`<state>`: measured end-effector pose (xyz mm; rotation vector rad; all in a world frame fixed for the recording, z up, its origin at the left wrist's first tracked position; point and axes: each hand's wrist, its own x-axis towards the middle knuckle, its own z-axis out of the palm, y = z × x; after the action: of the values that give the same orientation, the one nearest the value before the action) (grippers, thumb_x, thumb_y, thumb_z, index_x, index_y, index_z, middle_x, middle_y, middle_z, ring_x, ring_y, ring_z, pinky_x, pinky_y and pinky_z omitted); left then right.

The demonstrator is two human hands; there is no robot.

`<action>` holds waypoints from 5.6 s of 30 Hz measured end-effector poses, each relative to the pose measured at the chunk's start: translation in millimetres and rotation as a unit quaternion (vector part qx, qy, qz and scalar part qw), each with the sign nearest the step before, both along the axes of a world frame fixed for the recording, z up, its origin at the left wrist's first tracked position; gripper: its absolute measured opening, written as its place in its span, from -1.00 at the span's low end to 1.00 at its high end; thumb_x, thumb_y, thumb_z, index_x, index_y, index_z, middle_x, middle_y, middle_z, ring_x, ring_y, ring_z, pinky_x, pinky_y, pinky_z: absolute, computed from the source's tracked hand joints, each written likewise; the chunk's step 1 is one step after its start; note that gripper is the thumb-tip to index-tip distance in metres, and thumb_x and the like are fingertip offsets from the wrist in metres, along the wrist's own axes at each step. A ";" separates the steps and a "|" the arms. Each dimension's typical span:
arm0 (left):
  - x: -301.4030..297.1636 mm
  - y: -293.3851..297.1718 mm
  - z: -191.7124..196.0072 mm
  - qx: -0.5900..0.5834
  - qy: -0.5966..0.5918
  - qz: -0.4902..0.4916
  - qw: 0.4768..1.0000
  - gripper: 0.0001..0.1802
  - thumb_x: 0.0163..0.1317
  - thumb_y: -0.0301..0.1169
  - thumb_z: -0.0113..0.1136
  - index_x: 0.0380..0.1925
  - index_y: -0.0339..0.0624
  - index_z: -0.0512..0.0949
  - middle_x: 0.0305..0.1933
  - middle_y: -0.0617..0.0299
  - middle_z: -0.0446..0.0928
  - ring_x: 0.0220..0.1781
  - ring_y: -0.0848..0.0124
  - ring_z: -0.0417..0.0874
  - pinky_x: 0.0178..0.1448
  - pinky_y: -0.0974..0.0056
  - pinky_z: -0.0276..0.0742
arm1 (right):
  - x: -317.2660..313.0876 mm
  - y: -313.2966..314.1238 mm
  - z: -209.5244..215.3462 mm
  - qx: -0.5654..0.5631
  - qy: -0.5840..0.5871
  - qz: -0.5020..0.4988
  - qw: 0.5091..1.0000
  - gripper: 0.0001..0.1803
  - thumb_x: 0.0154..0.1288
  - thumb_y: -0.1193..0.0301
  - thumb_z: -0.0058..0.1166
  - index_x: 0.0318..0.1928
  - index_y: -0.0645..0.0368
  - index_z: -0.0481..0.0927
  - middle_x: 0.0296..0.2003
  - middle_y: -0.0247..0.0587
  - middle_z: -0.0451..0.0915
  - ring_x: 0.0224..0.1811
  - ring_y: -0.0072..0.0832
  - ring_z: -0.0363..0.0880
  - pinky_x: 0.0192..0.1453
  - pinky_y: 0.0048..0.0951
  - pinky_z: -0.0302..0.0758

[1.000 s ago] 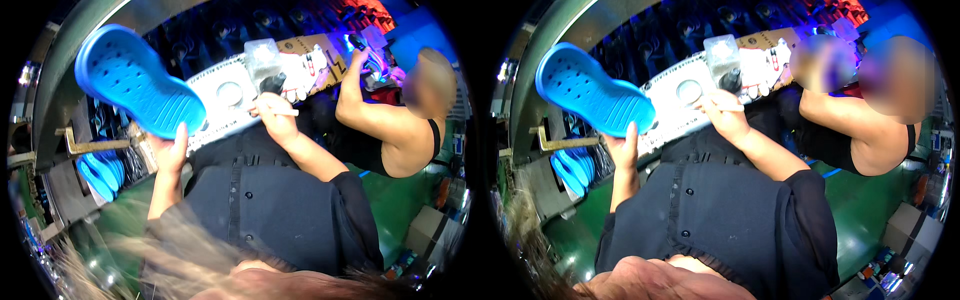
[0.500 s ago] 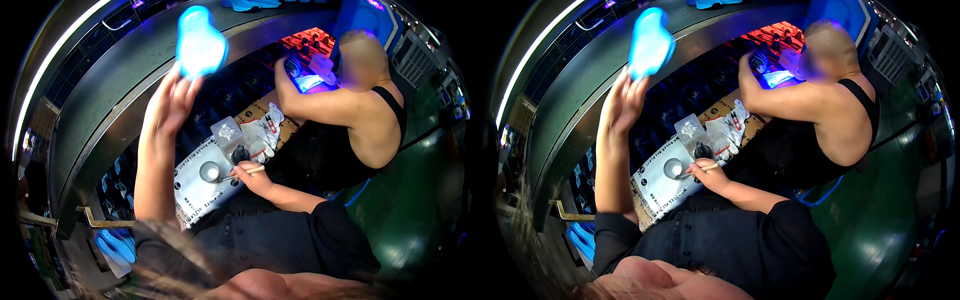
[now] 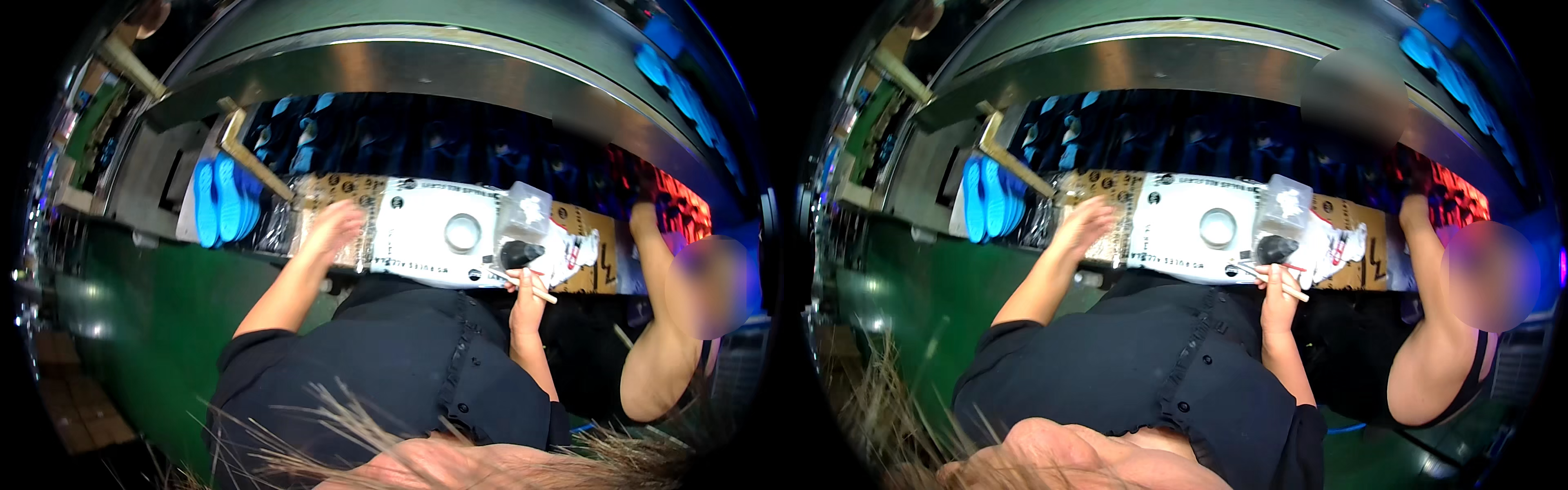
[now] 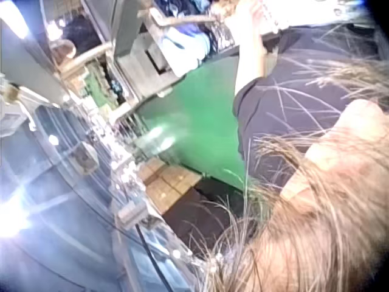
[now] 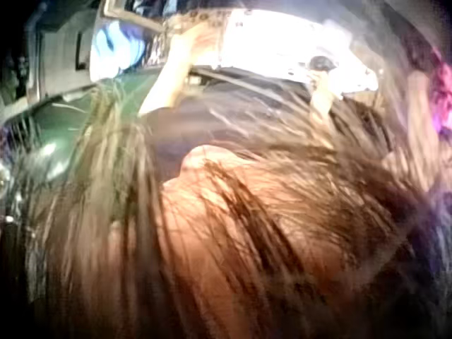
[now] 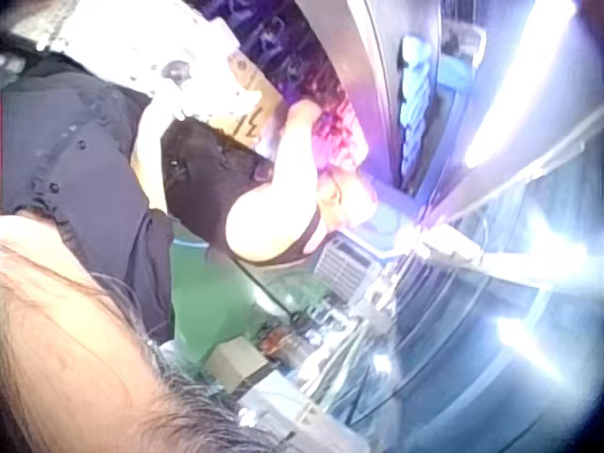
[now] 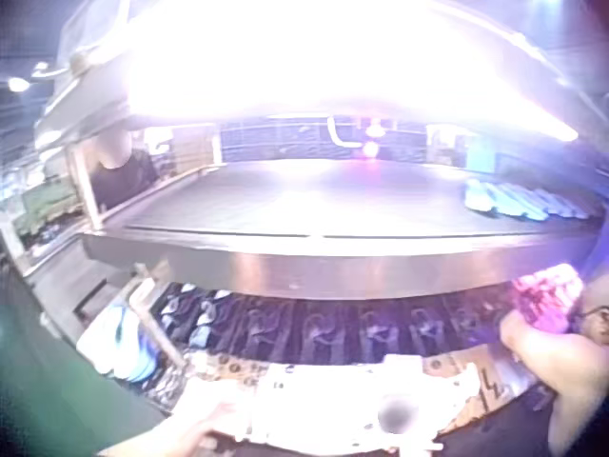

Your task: The person takes shoe soles from a stack, applies liquid to each sole using a brush, and places them onto an overhead shelf.

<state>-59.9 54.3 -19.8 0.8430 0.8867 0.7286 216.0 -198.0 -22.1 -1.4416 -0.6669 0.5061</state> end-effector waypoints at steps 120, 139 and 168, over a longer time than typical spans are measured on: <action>60.4 -64.0 17.9 0.533 0.074 -0.014 0.843 -0.68 -0.13 -0.62 0.17 -0.27 -0.32 0.43 -0.38 0.11 0.53 -0.38 0.37 0.57 -0.24 0.34 0.46 | -43.5 65.3 62.0 0.111 -0.352 0.103 0.924 -0.90 0.06 0.51 0.04 -0.53 0.24 0.56 -0.60 -0.24 0.51 -0.59 -0.34 0.45 -0.48 -0.40 0.35; 62.4 -69.6 14.8 0.502 0.028 0.007 0.864 -0.64 -0.08 -0.64 0.11 -0.18 -0.37 0.42 -0.21 0.10 0.47 -0.22 0.37 0.51 -0.14 0.33 0.45 | -58.5 63.3 60.1 0.119 -0.358 0.127 0.917 -0.88 0.01 0.41 0.13 -0.58 0.16 0.56 -0.65 -0.28 0.50 -0.62 -0.39 0.44 -0.48 -0.44 0.33; 63.4 -64.4 40.0 0.523 0.103 -0.063 0.844 -0.64 -0.06 -0.59 0.15 -0.20 -0.39 0.34 -0.46 0.15 0.54 -0.46 0.39 0.58 -0.31 0.37 0.47 | -34.4 49.6 57.5 0.090 -0.333 0.109 0.932 -0.82 0.18 0.50 -0.04 -0.52 0.28 0.55 -0.56 -0.21 0.54 -0.53 -0.43 0.48 -0.40 -0.48 0.38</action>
<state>3.6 -10.2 20.2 1.9636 0.5576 1.0232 181.6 -148.3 35.4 -1.3636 -1.3892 0.1019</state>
